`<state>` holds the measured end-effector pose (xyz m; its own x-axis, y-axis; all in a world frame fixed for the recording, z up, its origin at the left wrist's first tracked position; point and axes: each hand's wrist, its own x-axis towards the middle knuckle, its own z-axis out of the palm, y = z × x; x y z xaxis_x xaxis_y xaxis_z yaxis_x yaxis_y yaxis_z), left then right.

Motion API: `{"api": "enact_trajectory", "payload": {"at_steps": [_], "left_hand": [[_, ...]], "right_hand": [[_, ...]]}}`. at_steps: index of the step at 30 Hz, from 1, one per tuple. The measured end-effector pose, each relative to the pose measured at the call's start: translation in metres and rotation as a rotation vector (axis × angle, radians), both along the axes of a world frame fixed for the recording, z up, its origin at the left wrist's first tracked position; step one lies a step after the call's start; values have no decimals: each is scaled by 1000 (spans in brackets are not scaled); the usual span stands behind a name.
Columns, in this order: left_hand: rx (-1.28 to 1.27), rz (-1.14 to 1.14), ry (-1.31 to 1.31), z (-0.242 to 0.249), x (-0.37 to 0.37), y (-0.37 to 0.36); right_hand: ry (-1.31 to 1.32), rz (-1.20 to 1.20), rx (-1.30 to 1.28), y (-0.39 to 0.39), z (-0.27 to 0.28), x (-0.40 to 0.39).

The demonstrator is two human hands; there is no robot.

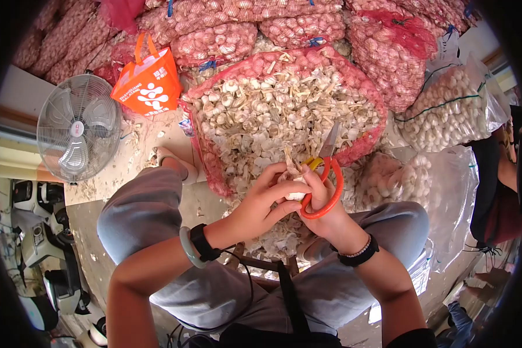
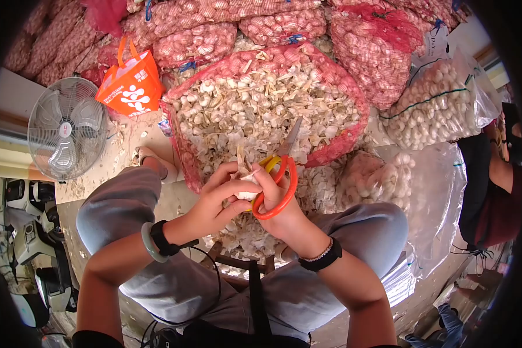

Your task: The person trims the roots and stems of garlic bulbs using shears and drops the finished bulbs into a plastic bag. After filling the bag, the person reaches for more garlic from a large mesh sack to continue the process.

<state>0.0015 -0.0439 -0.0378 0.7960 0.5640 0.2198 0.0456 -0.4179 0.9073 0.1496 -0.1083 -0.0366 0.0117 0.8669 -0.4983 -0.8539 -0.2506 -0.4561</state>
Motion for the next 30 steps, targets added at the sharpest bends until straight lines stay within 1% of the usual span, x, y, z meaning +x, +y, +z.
{"api": "enact_trajectory", "payload": {"at_steps": [1,2,5,7,8,10,11,12,13,14,15,17,18,19,20,21,23,24,25,26,27,29,30], "left_hand": [[-66,13,10,3,0,0],[-66,13,11,4,1,0],[-76,39,-23,9,3,0],[-361,40,17,11,2,0],[-362,40,20,8,2,1],[-335,19,-145,0,1,4],[-335,19,-142,-1,0,6],[-356,70,-217,0,1,7],[-376,120,-294,2,2,10],[-388,142,-279,6,2,14],[-389,142,-278,8,2,18],[-473,219,-314,10,-1,25],[-462,270,-264,8,-4,30],[-461,274,-262,7,-7,34],[-426,299,-237,7,-10,39],[-391,322,-213,6,-11,43],[-361,352,-225,5,-14,50],[-290,390,-124,8,-18,52],[-220,428,-24,9,-21,55],[-220,431,-22,8,-23,58],[-198,435,-51,5,-24,61],[-176,441,-78,4,-28,64],[-154,460,-49,6,-29,65]], "right_hand": [[-33,20,70,-1,1,-2],[-66,40,141,-1,2,-3],[-37,38,70,1,4,-5],[-64,-2,56,2,3,-8],[-93,-44,44,3,2,-9],[-92,-5,45,2,9,-4],[-95,35,48,2,11,0],[-93,35,48,3,10,4],[-237,116,42,3,7,8],[-382,196,34,3,4,12],[-381,196,34,3,2,14],[-596,165,21,4,-2,18],[-594,169,22,3,-4,19],[-711,137,112,2,-6,21],[-827,104,203,2,-7,22],[-825,106,205,1,-6,25],[-1063,257,218,-1,3,29],[-1061,260,220,-1,8,30],[-1251,326,250,-1,14,31],[-1442,390,280,-1,16,31],[-1440,392,281,-1,16,30],[-1686,420,314,-2,14,27],[-1685,420,315,-3,13,26]]}}
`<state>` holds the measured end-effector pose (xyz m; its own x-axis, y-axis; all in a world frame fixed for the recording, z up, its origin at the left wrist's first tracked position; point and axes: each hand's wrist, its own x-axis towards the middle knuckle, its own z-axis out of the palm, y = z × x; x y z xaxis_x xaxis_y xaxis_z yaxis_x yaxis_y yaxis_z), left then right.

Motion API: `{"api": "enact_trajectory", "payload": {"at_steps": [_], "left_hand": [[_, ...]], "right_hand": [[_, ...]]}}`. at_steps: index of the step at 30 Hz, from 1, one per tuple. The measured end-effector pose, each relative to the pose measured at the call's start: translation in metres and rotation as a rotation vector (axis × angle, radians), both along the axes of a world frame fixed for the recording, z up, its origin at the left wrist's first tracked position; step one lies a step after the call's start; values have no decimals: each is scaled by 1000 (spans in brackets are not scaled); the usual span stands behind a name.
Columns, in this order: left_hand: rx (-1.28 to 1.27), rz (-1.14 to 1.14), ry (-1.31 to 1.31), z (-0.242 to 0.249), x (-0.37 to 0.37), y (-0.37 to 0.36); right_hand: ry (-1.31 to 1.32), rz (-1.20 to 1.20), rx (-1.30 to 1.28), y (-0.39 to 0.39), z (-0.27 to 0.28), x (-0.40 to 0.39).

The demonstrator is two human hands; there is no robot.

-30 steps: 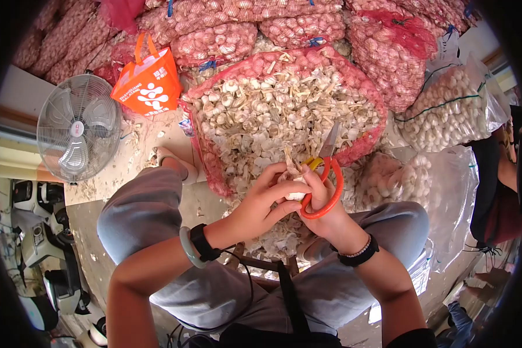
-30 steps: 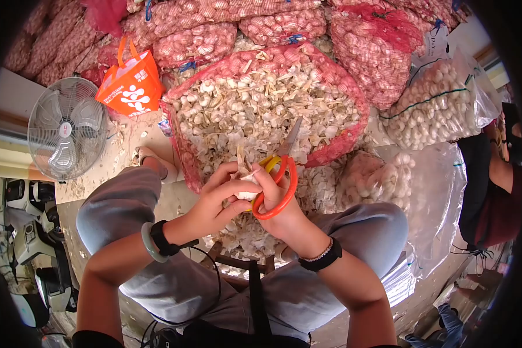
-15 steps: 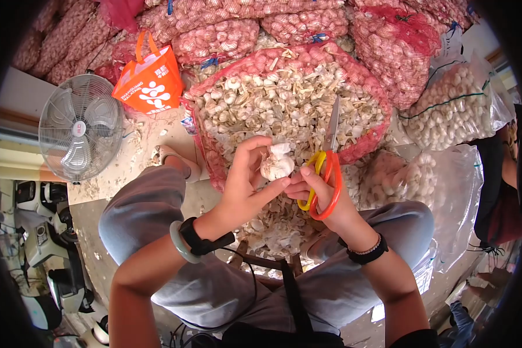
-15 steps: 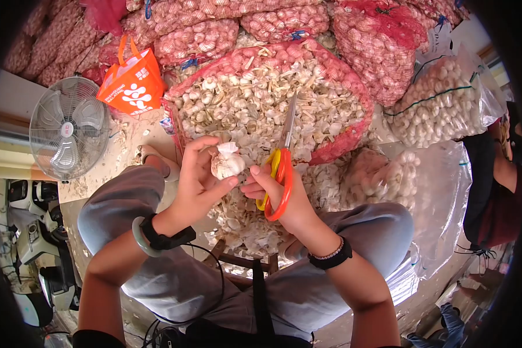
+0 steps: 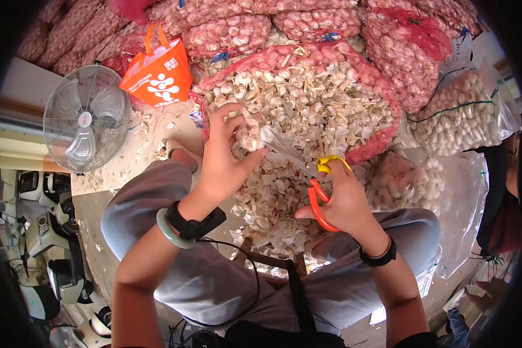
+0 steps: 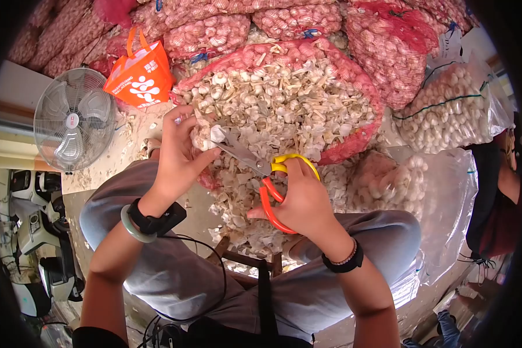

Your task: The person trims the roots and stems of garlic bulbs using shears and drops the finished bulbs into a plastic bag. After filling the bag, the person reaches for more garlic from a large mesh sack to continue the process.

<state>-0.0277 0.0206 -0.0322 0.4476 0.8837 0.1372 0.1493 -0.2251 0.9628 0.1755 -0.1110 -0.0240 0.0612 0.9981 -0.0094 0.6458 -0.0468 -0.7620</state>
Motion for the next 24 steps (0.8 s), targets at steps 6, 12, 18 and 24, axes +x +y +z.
{"api": "enact_trajectory", "payload": {"at_steps": [6,12,18,24], "left_hand": [[12,18,-22,0,1,-2],[168,-102,144,5,3,-7],[256,-182,348,14,3,-9],[286,-170,375,19,5,-10]], "right_hand": [[-100,-14,49,1,-14,-10],[-58,-7,1,3,-17,-13],[-19,-21,-21,3,-13,-13],[-45,-61,-198,4,-19,-16]]}}
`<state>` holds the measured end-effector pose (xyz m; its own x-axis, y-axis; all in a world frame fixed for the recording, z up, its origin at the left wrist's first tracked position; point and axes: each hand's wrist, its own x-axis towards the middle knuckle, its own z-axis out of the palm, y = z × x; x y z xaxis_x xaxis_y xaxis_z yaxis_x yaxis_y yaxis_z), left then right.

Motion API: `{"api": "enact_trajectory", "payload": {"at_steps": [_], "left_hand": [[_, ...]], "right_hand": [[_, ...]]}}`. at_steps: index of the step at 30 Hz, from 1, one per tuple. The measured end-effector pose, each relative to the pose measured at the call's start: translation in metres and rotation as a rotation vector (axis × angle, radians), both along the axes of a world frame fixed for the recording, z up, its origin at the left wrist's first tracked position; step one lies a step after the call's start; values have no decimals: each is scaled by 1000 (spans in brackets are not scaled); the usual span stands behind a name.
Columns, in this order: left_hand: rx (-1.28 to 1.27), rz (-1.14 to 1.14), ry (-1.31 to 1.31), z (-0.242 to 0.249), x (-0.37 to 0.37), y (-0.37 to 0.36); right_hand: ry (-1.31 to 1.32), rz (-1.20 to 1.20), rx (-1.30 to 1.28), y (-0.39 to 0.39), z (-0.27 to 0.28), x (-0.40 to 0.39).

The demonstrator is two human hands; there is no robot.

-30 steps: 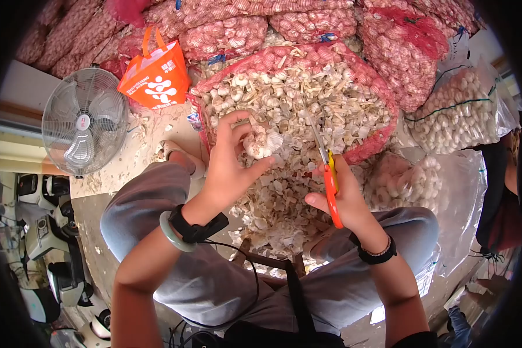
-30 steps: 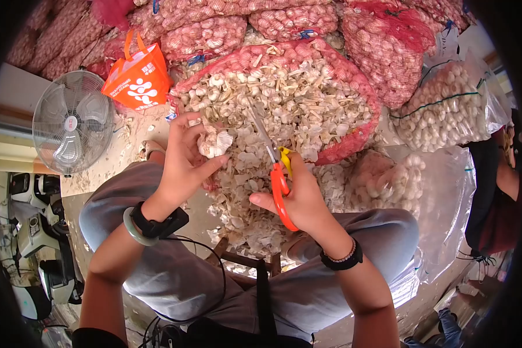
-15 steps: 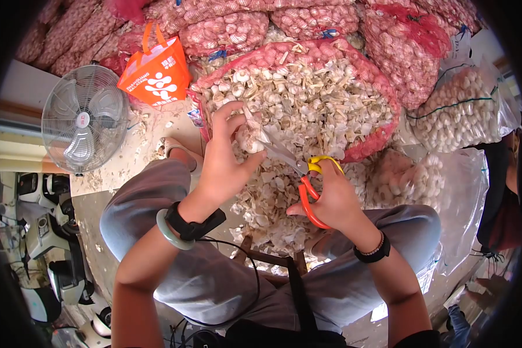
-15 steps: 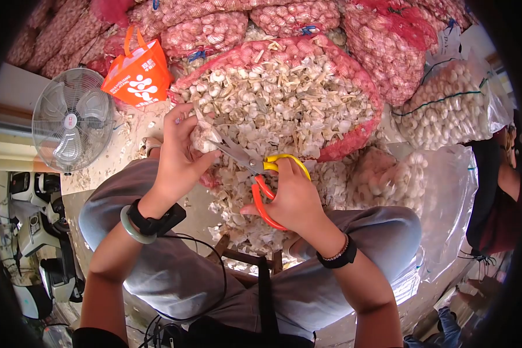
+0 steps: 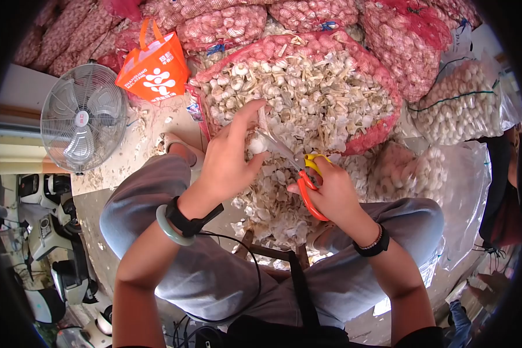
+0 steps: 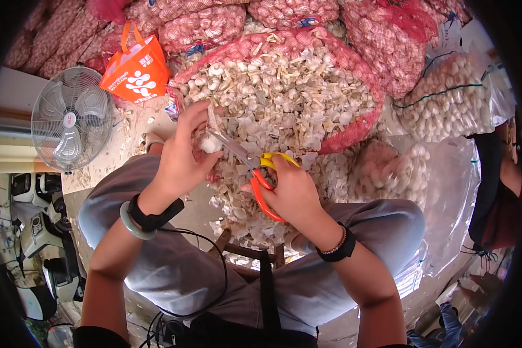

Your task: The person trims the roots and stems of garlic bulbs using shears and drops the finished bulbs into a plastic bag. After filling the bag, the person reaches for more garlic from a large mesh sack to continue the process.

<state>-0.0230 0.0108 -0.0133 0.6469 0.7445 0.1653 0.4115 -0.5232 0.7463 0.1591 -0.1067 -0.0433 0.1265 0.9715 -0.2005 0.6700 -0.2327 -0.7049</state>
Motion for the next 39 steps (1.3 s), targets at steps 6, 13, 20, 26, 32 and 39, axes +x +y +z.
{"api": "enact_trajectory", "payload": {"at_steps": [6,13,20,26,32,39], "left_hand": [[-136,59,-179,-15,-6,10],[-528,169,-430,-24,-4,11],[-528,134,-425,-25,-1,6],[-376,63,-287,-20,0,5],[-373,97,-367,-28,-3,9],[-526,100,-451,-21,-6,12]], "right_hand": [[80,-30,31,2,-1,-4],[187,-35,12,5,-1,-6],[344,-51,98,-1,-27,-9],[429,-85,30,-1,-29,-11],[629,-165,-120,-2,-25,-15],[546,-146,98,2,-34,-9]]}}
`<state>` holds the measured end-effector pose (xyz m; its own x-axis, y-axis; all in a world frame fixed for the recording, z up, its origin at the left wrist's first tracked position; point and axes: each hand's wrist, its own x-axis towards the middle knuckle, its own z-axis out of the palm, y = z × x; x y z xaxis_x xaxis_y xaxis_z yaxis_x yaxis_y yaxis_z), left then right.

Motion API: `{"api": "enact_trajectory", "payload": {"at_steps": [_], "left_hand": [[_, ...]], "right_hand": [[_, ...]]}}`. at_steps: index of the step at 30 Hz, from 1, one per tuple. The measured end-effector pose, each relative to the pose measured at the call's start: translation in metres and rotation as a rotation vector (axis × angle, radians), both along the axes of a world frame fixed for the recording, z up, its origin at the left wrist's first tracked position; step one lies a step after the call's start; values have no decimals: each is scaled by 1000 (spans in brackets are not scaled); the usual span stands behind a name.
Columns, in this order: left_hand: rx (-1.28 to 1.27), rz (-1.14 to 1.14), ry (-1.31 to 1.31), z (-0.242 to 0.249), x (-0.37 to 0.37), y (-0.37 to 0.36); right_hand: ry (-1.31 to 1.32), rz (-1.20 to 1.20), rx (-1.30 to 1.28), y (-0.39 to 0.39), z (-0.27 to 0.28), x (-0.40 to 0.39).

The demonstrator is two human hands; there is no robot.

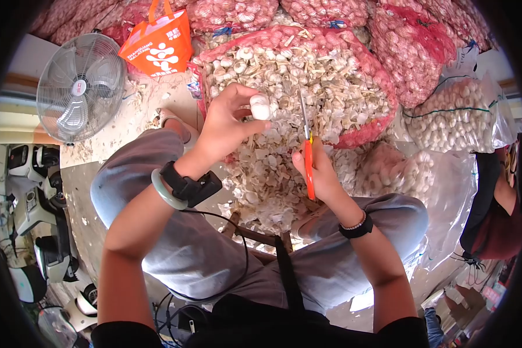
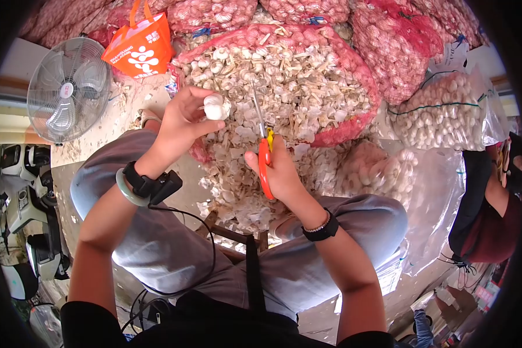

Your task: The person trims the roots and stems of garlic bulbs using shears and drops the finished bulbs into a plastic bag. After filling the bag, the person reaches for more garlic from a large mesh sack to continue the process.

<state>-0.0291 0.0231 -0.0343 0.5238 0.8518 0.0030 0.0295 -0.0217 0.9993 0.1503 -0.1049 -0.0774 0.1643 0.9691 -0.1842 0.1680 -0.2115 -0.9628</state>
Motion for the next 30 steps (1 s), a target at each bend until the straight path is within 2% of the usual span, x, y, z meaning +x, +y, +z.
{"api": "enact_trajectory", "payload": {"at_steps": [3,5,8,13,18,23,30], "left_hand": [[-99,-47,-39,6,-1,-1],[-174,-80,-76,5,-2,0],[-250,-153,-150,2,-3,0],[-413,-288,-392,1,-5,2],[-544,-325,-481,2,-4,3],[-663,-335,-555,-5,-4,3],[-717,-337,-602,-9,-2,1]], "right_hand": [[-47,59,-45,0,7,0],[-164,118,12,1,10,2],[-166,135,87,0,11,0],[-73,143,44,2,22,4],[-133,138,56,-1,18,4],[-375,117,33,-2,20,2],[-392,86,60,-2,26,1]]}}
